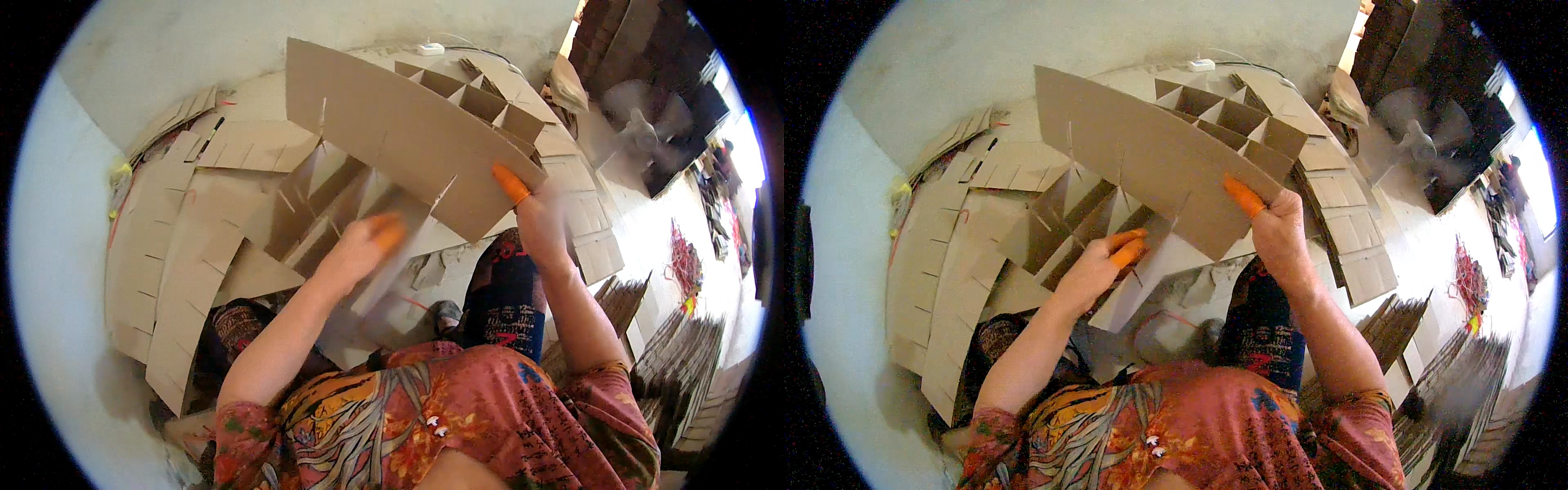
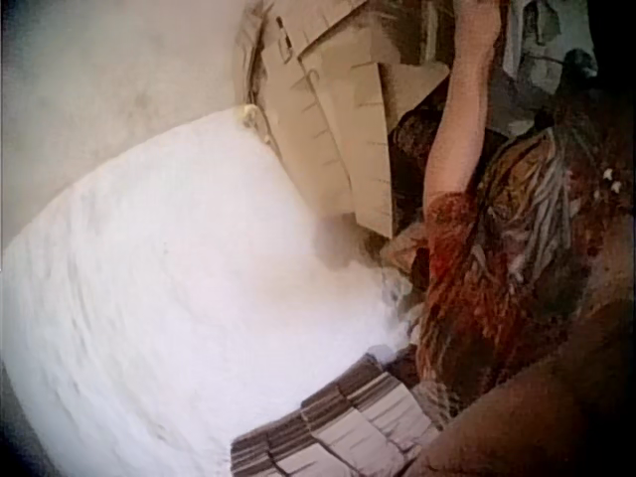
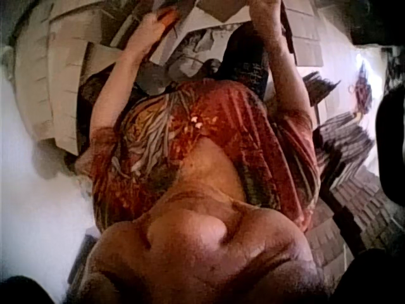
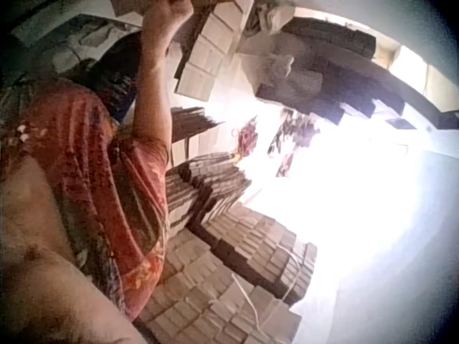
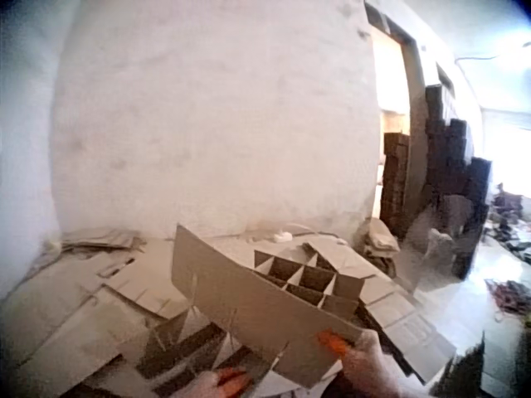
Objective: The person sits on the floor and folds pre-cut cardboard sheets into a multi-compartment structure. They repeatedly pick up flat cardboard pieces, fold along scored lines to form dividers, and stack the completed units.
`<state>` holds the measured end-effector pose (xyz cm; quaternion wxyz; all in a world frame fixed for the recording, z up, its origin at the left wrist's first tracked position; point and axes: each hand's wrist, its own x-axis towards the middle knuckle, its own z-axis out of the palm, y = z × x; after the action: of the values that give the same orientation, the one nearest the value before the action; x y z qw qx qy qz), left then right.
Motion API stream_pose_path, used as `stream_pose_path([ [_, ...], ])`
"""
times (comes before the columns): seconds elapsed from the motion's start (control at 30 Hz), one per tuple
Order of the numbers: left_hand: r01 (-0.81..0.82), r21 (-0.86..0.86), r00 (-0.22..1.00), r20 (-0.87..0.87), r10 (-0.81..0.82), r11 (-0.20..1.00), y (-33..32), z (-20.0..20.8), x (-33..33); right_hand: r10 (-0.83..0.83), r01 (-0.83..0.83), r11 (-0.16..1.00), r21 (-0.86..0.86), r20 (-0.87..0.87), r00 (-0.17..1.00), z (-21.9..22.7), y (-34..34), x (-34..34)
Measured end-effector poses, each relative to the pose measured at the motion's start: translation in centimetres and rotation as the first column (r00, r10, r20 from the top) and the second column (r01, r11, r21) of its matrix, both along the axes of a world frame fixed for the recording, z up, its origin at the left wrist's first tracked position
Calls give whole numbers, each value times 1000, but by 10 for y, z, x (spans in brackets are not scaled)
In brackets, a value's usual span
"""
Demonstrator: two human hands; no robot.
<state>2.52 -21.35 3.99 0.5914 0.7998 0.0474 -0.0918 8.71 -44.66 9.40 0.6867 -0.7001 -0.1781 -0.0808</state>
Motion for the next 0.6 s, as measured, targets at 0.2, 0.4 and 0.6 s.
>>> stream_pose_path([
  [0.2,-37,-732,999,-4,50,680,-28,-21,43,-51,52,998,-37,29,998,-6,-6,1],
  [0.4,-186,-778,982,-132,134,600,-28,-61,44,2,57,957,-284,203,979,-12,-6,-6],
  [0.6,-175,-254,970,-209,123,951,-24,-30,-9,43,23,945,-327,195,980,-54,-12,-1],
])
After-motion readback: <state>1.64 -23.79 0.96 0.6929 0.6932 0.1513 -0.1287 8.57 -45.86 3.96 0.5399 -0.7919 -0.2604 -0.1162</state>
